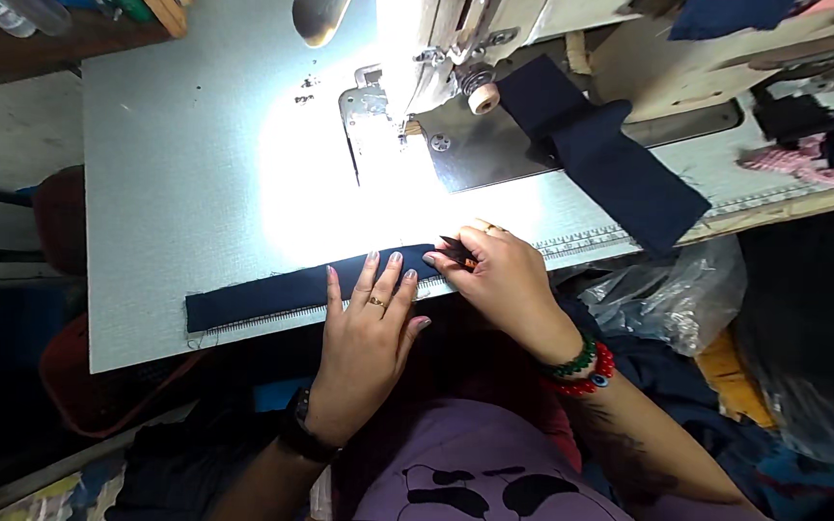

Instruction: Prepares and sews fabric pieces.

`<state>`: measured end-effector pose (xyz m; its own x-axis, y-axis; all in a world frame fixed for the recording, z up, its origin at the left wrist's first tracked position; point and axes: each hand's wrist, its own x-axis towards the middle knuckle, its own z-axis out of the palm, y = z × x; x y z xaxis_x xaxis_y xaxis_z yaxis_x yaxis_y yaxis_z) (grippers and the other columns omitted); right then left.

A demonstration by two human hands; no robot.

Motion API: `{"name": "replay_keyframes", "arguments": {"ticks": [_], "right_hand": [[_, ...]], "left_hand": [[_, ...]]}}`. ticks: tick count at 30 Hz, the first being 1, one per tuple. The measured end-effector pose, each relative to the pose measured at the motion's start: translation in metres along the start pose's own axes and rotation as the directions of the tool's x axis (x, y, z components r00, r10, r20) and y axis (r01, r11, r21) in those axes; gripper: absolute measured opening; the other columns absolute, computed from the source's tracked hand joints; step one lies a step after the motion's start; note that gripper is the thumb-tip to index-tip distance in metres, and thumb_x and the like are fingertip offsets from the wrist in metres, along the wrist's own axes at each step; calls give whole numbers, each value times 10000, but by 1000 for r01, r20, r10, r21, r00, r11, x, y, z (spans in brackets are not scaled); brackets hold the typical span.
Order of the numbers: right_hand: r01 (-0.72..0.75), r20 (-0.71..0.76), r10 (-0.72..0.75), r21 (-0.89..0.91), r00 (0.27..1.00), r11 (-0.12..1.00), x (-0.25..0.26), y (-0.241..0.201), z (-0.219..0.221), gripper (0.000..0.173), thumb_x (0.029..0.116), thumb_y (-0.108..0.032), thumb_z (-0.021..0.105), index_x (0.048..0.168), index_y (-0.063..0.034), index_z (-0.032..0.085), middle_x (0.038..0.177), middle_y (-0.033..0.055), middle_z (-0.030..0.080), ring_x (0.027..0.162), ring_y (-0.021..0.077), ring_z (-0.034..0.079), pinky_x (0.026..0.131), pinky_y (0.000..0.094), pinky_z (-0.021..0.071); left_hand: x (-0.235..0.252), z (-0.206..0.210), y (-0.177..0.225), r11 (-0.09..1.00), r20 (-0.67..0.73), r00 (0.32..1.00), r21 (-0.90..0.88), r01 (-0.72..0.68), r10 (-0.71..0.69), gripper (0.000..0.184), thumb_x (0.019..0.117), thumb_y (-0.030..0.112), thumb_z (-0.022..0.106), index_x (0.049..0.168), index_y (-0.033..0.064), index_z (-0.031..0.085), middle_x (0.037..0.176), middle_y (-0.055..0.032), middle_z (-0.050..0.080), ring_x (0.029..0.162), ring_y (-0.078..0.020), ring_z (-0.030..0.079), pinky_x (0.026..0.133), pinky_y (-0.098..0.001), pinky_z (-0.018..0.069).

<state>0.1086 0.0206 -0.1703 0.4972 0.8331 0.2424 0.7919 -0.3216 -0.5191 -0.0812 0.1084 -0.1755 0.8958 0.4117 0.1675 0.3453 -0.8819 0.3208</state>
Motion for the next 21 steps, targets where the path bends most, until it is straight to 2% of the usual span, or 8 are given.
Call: {"name": "replay_keyframes", "arguments": {"ticks": [4, 6, 12, 21], "right_hand": [[26, -2, -26, -3, 1000, 1000, -1, 5, 0, 319, 964, -386, 661, 849, -90, 651, 774, 65, 593, 716, 246, 610, 584, 446, 458], [27, 10, -27, 11, 1000, 1000, -1, 6, 1, 310, 974, -393, 649, 906, -93, 685, 799, 77, 622, 722, 264, 623, 581, 482, 474], [19, 46, -21, 29, 999, 999, -2, 8, 4, 416, 990, -443, 582, 923, -47, 689, 801, 144, 628, 706, 334, 606, 567, 547, 417], [-16, 61, 14, 30, 998, 999, -3, 5, 1, 473, 988, -479, 576, 916, -25, 689, 804, 163, 626, 699, 333, 590, 581, 543, 399]], "left_hand": [[0, 4, 2, 999, -19, 1000, 46, -4, 5, 496, 1075, 465, 432, 1442, 176, 601, 1564, -55, 498, 1519, -286, 349, 1185, -751, 153], [0, 4, 3, 998, -19, 1000, 55, 11, -10, 505, 1070, 480, 431, 1446, 185, 595, 1566, -48, 495, 1522, -282, 342, 1192, -742, 156], [0, 7, 3, 1000, -50, 998, 9, 24, -23, 476, 1060, 452, 477, 1433, 186, 607, 1550, -26, 517, 1514, -256, 361, 1195, -735, 156], [-1, 8, 4, 1000, -77, 997, -18, 24, -25, 482, 1060, 460, 474, 1439, 194, 607, 1548, -22, 520, 1514, -256, 362, 1199, -735, 139]]}}
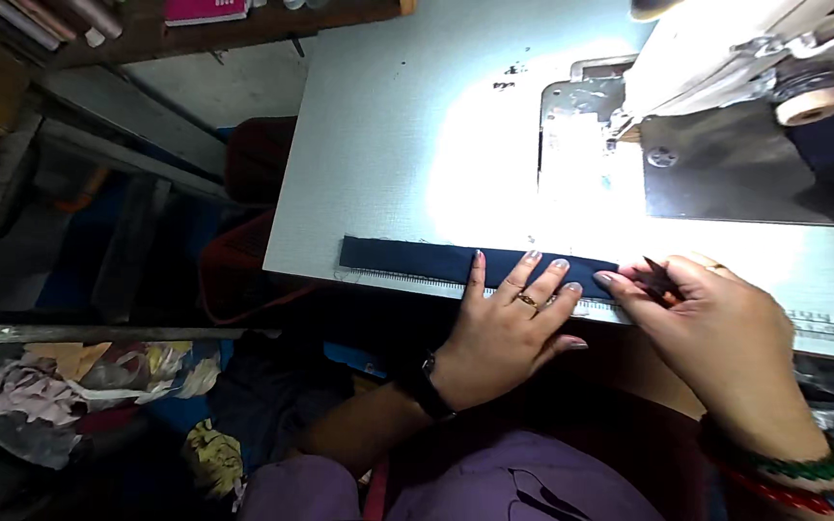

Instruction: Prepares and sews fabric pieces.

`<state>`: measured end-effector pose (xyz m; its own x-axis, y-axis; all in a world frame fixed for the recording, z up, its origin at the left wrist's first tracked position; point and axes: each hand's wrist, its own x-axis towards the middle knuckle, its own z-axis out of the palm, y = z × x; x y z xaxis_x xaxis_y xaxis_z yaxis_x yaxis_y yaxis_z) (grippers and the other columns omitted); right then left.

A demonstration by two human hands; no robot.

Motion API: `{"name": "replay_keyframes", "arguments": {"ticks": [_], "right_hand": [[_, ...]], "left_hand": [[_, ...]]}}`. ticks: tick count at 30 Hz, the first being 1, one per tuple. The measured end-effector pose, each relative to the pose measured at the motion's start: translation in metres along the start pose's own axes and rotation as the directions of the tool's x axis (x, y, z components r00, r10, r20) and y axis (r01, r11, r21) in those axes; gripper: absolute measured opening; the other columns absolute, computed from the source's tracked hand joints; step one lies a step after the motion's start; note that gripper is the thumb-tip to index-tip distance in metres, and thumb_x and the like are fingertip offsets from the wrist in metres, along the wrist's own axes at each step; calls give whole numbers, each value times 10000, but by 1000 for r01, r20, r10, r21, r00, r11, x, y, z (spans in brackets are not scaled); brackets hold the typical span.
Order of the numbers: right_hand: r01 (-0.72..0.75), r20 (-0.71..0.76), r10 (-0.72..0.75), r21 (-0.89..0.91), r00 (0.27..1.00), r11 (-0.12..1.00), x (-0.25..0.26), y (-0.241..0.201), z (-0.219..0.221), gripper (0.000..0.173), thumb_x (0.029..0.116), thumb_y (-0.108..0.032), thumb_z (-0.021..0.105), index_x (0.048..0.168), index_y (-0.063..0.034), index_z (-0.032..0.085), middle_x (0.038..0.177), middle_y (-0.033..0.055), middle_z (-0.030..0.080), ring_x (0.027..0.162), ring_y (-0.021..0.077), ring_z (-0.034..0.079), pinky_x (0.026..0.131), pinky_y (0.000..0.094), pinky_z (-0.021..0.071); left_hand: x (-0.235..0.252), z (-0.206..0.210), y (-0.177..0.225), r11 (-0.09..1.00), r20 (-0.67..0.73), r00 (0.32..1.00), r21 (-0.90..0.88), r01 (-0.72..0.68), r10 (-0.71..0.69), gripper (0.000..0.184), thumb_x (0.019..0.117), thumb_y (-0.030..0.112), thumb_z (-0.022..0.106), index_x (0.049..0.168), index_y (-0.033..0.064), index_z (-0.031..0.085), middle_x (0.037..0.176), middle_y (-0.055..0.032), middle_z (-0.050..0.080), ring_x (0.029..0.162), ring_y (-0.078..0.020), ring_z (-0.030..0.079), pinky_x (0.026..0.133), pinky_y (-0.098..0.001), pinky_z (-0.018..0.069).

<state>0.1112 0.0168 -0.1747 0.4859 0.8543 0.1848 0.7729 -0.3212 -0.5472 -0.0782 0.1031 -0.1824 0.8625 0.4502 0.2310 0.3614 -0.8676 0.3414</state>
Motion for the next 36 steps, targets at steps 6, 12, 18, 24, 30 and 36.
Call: {"name": "replay_keyframes", "arguments": {"ticks": [6, 12, 18, 24, 30, 36], "right_hand": [[6, -11, -6, 0, 1000, 1000, -1, 0, -1, 466, 979, -471, 573, 937, -26, 704, 814, 162, 647, 721, 336, 614, 599, 548, 419], [14, -40, -14, 6, 999, 1000, 2, -2, -1, 324, 963, -373, 657, 910, -56, 693, 778, 107, 639, 724, 294, 636, 601, 518, 478], [27, -22, -27, 4, 999, 1000, 53, 7, -20, 251, 976, -279, 684, 942, -31, 703, 851, 134, 637, 742, 304, 634, 604, 522, 499], [-6, 39, 5, 35, 999, 999, 94, 18, -28, 284, 980, -315, 696, 991, -32, 687, 846, 168, 652, 750, 344, 649, 626, 564, 525], [154, -34, -154, 17, 988, 988, 107, 33, -20, 270, 943, -278, 741, 1107, -73, 676, 1037, 124, 662, 844, 273, 671, 701, 497, 569], [524, 65, -520, -131, 852, 842, 96, 60, -16, 424, 815, -52, 629, 1207, -142, 764, 1332, 2, 700, 1059, 264, 697, 812, 435, 565]], "left_hand": [[1, -4, 1, 999, 26, 1000, -34, -9, 9, 489, 1058, 462, 480, 1438, 181, 605, 1554, -33, 512, 1514, -251, 362, 1199, -733, 139], [1, -27, -18, 998, 52, 998, -51, 46, -44, 516, 1101, 432, 328, 1500, 182, 541, 1613, -40, 432, 1546, -254, 292, 1217, -714, 119], [58, -32, -51, 999, 238, 971, -31, -29, 35, 613, 1080, 542, 334, 1561, 182, 454, 1624, -109, 400, 1537, -326, 297, 1168, -784, 72], [111, -28, -60, 994, 230, 972, 87, -62, 41, 667, 1076, 561, 319, 1588, 140, 393, 1659, -102, 334, 1550, -286, 271, 1177, -776, 40], [119, -14, -57, 983, 250, 958, 74, -165, 142, 646, 1080, 501, 351, 1621, 150, 324, 1705, -17, 239, 1587, -240, 149, 1147, -807, 40], [125, -16, -66, 984, 248, 958, 65, -169, 148, 644, 1078, 516, 330, 1616, 162, 340, 1694, -8, 273, 1579, -227, 187, 1143, -811, 49]]}}
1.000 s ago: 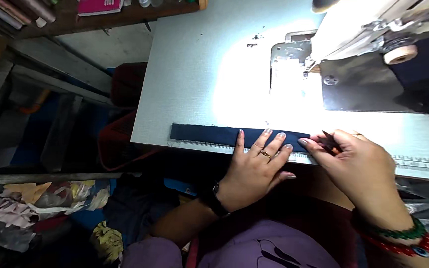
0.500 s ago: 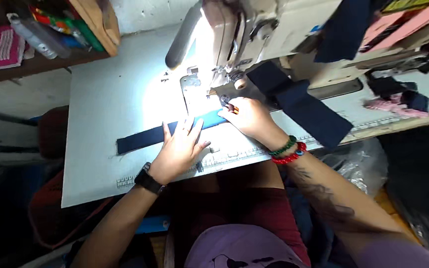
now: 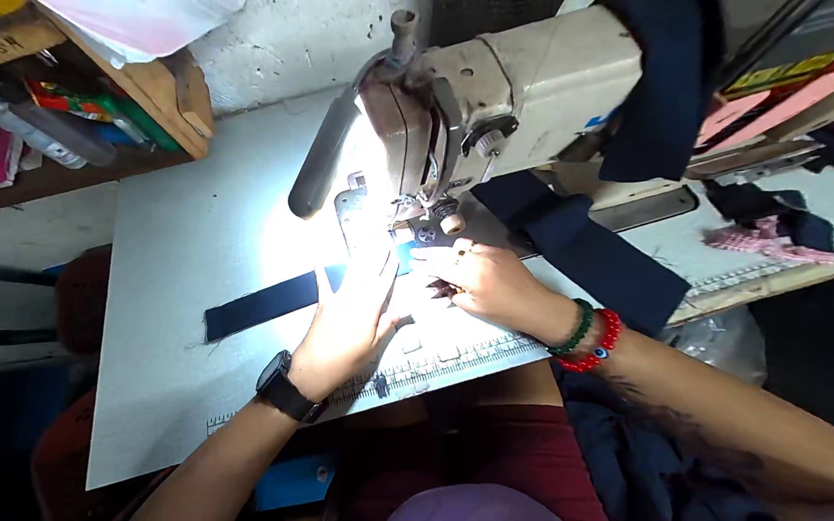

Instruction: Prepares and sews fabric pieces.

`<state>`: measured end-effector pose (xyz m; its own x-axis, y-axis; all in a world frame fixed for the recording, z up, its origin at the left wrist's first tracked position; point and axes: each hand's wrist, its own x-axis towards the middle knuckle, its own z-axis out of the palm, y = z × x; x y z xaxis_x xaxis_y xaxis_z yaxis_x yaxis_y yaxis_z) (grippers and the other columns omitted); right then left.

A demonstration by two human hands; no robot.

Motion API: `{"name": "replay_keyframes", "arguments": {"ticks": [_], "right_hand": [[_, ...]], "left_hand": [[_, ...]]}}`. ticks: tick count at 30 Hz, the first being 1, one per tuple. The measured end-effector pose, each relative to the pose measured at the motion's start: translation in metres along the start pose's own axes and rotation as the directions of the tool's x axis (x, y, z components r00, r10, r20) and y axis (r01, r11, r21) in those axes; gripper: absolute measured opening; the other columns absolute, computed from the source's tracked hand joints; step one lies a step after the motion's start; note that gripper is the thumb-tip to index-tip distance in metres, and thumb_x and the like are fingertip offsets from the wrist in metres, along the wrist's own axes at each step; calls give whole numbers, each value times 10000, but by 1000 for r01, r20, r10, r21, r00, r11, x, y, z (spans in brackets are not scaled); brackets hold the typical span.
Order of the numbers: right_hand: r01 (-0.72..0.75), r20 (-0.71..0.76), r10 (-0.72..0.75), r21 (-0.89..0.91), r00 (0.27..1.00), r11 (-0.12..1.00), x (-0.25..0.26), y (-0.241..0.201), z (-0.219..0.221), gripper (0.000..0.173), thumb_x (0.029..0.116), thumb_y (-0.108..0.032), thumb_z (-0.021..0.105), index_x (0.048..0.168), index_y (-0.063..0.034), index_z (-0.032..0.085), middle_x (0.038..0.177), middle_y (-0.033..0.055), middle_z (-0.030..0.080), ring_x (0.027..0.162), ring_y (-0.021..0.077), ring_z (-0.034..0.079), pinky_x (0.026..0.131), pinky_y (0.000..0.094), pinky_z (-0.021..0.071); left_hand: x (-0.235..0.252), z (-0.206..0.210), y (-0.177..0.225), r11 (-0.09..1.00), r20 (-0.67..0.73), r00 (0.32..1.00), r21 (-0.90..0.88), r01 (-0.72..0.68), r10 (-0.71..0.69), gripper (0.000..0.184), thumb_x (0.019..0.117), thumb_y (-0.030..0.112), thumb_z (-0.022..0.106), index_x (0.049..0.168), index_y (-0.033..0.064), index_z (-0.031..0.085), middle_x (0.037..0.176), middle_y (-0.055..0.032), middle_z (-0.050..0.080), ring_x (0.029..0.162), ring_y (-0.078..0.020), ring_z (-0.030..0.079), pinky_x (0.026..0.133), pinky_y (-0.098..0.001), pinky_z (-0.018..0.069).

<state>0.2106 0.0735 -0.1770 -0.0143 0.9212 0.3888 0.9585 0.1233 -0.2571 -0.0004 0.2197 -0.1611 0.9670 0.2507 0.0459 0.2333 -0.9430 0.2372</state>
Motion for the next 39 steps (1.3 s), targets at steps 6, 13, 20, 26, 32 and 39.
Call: {"name": "replay_keyframes", "arguments": {"ticks": [6, 13, 20, 26, 32, 39], "right_hand": [[-31, 2, 31, 8, 1000, 999, 0, 4, 1, 435, 842, -76, 604, 1233, -180, 763, 1358, -45, 686, 1022, 241, 693, 771, 410, 554], [-64, -10, 64, 5, 998, 998, 1, 2, 1, 441, 872, -66, 580, 1258, -190, 752, 1377, -62, 673, 1014, 233, 693, 760, 403, 552], [-82, 4, 82, -1, 997, 997, 4, 5, 3, 418, 888, -79, 589, 1250, -203, 756, 1372, -71, 676, 1064, 232, 701, 805, 425, 569], [-109, 22, 110, -14, 994, 994, 6, 6, 3, 454, 893, -55, 594, 1283, -238, 738, 1380, -86, 668, 1043, 241, 699, 737, 436, 565], [-115, 40, 116, -20, 993, 993, 6, 6, 2, 459, 884, -56, 617, 1292, -232, 734, 1383, -81, 666, 1026, 259, 700, 712, 455, 564], [-103, 29, 103, -26, 994, 994, 7, 3, 1, 431, 894, -68, 608, 1284, -201, 734, 1401, -68, 657, 1020, 268, 700, 713, 448, 562]], "left_hand": [[4, 0, -7, 1000, -10, 1000, -29, -9, 9, 625, 1081, 518, 325, 1603, 177, 371, 1693, 17, 275, 1585, -204, 156, 1167, -782, 81], [9, -4, -10, 999, -6, 1000, -40, -13, 13, 637, 1075, 534, 347, 1602, 177, 375, 1696, 14, 265, 1582, -197, 167, 1170, -780, 68], [11, -1, -11, 1000, -14, 1000, 13, -3, 3, 643, 1074, 542, 334, 1591, 164, 395, 1688, -3, 288, 1577, -210, 191, 1165, -787, 36], [12, -1, -13, 1000, -22, 1000, 29, -4, 4, 655, 1071, 557, 333, 1585, 158, 405, 1684, -4, 297, 1576, -209, 198, 1169, -783, 23], [14, -3, -13, 999, -25, 1000, 39, -2, 3, 659, 1070, 561, 332, 1587, 159, 401, 1692, -11, 276, 1583, -218, 167, 1165, -790, 22], [15, -3, -14, 999, -31, 999, 30, -17, 18, 648, 1069, 528, 361, 1591, 146, 394, 1692, -10, 277, 1584, -223, 162, 1162, -792, 11]]}}
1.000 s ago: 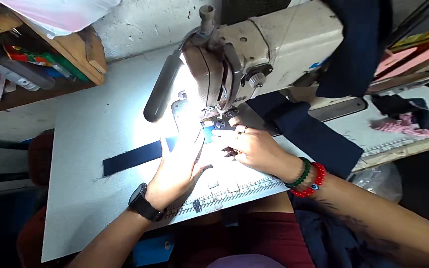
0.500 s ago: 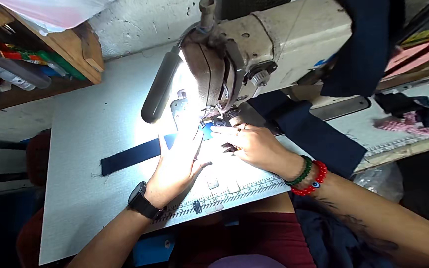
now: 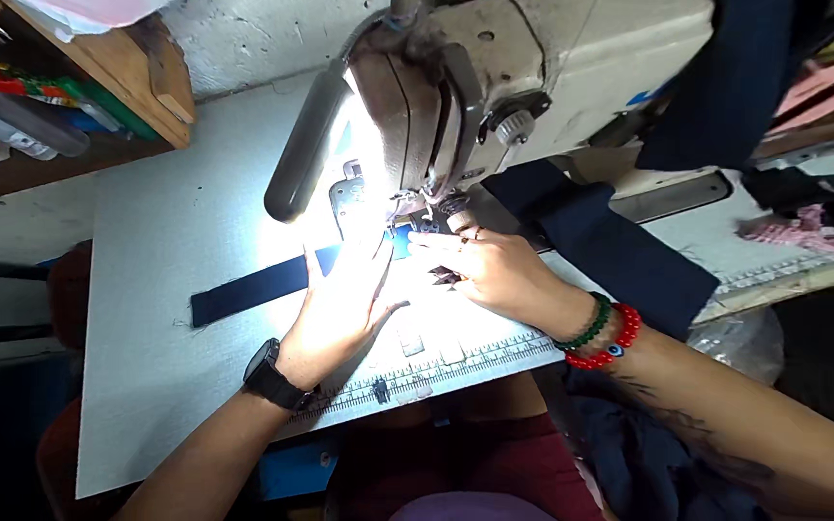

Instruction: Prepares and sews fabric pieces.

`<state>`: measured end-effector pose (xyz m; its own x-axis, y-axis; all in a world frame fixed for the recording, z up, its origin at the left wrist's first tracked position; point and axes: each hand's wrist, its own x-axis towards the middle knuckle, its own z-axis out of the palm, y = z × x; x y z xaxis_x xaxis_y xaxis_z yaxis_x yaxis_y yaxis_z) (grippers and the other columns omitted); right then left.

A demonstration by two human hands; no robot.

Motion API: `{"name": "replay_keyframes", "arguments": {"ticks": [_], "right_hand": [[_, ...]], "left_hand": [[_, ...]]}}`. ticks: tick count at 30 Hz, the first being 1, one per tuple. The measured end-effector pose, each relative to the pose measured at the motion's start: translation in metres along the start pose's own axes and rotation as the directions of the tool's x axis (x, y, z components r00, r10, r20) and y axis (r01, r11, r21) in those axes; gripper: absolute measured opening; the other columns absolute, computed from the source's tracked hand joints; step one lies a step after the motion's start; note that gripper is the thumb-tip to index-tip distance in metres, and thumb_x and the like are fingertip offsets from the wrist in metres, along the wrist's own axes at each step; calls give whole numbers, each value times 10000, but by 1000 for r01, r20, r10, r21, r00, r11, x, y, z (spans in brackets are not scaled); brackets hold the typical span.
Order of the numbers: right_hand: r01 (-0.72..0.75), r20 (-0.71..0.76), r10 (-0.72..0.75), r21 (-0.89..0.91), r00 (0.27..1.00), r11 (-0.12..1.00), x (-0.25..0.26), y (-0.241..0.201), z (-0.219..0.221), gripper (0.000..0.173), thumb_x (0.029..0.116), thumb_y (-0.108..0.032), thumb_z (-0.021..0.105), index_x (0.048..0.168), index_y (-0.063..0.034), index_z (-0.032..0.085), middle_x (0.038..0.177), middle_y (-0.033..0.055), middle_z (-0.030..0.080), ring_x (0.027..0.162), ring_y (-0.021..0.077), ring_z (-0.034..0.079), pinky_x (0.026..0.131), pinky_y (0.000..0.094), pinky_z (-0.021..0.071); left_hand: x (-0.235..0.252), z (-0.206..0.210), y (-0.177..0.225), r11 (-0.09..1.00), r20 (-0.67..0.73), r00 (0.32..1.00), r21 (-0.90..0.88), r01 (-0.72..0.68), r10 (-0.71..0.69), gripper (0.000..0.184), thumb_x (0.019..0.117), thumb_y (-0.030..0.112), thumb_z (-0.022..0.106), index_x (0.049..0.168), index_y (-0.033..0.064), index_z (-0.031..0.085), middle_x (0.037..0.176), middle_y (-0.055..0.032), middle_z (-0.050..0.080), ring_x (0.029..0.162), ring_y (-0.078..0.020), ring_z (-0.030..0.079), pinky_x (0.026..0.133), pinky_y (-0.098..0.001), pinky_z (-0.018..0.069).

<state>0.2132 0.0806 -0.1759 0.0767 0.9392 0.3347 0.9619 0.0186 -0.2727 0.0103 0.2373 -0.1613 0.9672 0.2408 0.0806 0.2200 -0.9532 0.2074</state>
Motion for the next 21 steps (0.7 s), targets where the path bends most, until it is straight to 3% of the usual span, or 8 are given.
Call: {"name": "replay_keyframes", "arguments": {"ticks": [3, 5, 7, 9, 11, 15, 18, 21], "right_hand": [[-13, -55, 11, -38, 998, 999, -16, -3, -13, 440, 921, -78, 601, 1330, -203, 703, 1455, -20, 616, 1078, 289, 681, 742, 469, 564], [-81, -279, 70, -29, 958, 996, -44, 4, -36, 308, 983, -106, 587, 1242, -166, 741, 1360, 81, 673, 1103, 283, 704, 827, 456, 599], [-235, -453, 186, -55, 872, 970, -83, 29, -65, 224, 1023, -120, 571, 1168, -42, 723, 1268, 200, 679, 1091, 323, 694, 878, 464, 589], [-481, -486, 383, -91, 786, 872, -114, 61, -94, 347, 1069, -175, 486, 1331, 12, 617, 1349, 288, 576, 1163, 406, 619, 958, 537, 527], [-618, -449, 520, -97, 726, 780, -130, 86, -107, 425, 1094, -220, 435, 1465, -37, 528, 1486, 281, 487, 1262, 447, 568, 1032, 594, 470], [-590, -496, 471, -107, 730, 800, -142, 97, -87, 349, 1083, -196, 477, 1320, 7, 636, 1382, 272, 577, 1235, 418, 600, 1027, 549, 495], [-622, -437, 526, -105, 730, 776, -146, 104, -77, 363, 1072, -216, 484, 1245, 47, 664, 1271, 312, 623, 1173, 495, 611, 956, 659, 472], [-582, -479, 482, -78, 734, 810, -148, 106, -78, 346, 1071, -198, 494, 1303, 16, 638, 1368, 291, 577, 1212, 434, 606, 994, 566, 507]], "left_hand": [[0, -1, 1, 1000, 3, 1000, 11, -4, 4, 663, 1068, 547, 351, 1591, 142, 392, 1696, -17, 266, 1581, -218, 178, 1157, -803, 14], [0, -1, 1, 1000, 14, 1000, 9, -3, 3, 672, 1067, 561, 344, 1596, 149, 384, 1700, -16, 253, 1583, -216, 170, 1159, -802, -2], [-1, -1, 0, 1000, 19, 1000, -1, -4, 4, 666, 1068, 558, 342, 1600, 159, 378, 1700, -4, 254, 1583, -214, 169, 1164, -797, -3], [-1, -1, -1, 1000, 13, 1000, 9, -10, 10, 658, 1070, 553, 342, 1599, 164, 380, 1694, -4, 272, 1583, -218, 170, 1168, -791, -2], [-1, 1, -1, 1000, 7, 1000, 21, -16, 16, 649, 1071, 535, 348, 1598, 158, 383, 1695, -11, 270, 1582, -225, 176, 1168, -788, 1], [1, 0, -5, 1000, -14, 1000, 15, -17, 18, 657, 1066, 551, 357, 1599, 168, 382, 1697, -9, 262, 1580, -219, 181, 1166, -789, 7], [1, 1, -5, 999, -22, 999, 17, -27, 27, 655, 1068, 536, 368, 1593, 145, 390, 1689, -23, 283, 1578, -221, 189, 1170, -784, -8], [0, 1, -5, 999, -27, 999, 26, -32, 32, 643, 1070, 523, 377, 1592, 147, 394, 1692, -21, 277, 1580, -224, 184, 1167, -789, -11]]}}
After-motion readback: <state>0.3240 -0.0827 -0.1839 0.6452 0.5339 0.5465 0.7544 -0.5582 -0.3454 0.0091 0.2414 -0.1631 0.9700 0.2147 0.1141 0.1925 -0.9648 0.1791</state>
